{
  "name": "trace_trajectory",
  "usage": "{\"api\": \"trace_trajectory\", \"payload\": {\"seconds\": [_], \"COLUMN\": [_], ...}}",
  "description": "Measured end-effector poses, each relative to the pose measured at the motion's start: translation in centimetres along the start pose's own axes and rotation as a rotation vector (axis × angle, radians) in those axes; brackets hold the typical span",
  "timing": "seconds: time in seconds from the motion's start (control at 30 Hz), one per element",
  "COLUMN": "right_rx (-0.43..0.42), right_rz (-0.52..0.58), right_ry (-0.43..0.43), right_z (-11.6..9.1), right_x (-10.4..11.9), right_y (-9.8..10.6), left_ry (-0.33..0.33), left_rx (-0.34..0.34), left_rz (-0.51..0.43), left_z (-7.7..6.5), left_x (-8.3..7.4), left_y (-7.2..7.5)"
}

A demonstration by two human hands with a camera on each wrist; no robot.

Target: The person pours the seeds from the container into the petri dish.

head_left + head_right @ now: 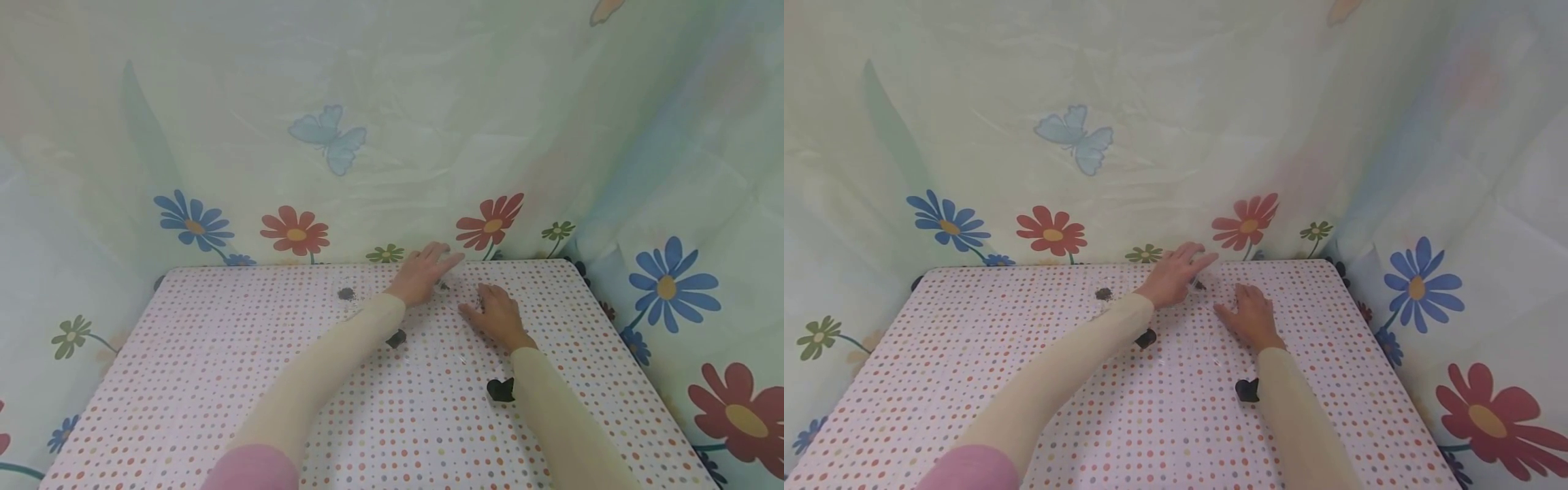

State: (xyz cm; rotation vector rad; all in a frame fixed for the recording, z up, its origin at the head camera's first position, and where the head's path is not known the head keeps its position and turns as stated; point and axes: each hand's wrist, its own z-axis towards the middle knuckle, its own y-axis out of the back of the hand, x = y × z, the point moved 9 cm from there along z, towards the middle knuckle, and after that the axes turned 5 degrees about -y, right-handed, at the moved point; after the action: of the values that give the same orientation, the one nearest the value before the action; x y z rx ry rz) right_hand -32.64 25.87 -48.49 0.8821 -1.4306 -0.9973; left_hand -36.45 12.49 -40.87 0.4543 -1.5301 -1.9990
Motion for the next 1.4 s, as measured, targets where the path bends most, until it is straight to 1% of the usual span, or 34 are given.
{"api": "trace_trajectory", "payload": {"seconds": [0.2,0.3,0.47,0.67,0.83,1.0,1.2,1.4], "right_rx": [0.002,0.002,0.001,0.020,0.035,0.028,0.020,0.015], "right_rz": [0.007,0.015,0.019,0.023,0.031,0.038,0.043,0.035], "right_ry": [-0.007,-0.009,-0.007,-0.024,-0.032,-0.040,-0.033,-0.020], "right_z": [0.2,0.1,0.3,0.2,0.3,0.2,0.0,0.0], "right_x": [-0.2,-0.3,-0.4,-0.4,-0.4,-0.4,-0.2,-0.2], "right_y": [-0.1,-0.2,-0.3,-0.4,-0.5,-0.4,-0.2,-0.3], "left_ry": [-0.040,-0.067,-0.093,-0.127,-0.131,-0.150,-0.206,-0.251], "left_rx": [-0.002,-0.002,-0.017,0.022,0.023,0.031,0.017,0.052], "left_rz": [0.038,0.073,0.137,0.192,0.220,0.229,0.273,0.317], "left_z": [0.5,0.7,0.8,0.8,1.0,1.3,1.7,2.1], "left_x": [-0.6,-1.0,-1.6,-2.3,-2.6,-2.9,-3.7,-4.7], "left_y": [-0.3,-0.5,-0.3,-0.3,-0.2,-0.2,0.2,0.1]}}
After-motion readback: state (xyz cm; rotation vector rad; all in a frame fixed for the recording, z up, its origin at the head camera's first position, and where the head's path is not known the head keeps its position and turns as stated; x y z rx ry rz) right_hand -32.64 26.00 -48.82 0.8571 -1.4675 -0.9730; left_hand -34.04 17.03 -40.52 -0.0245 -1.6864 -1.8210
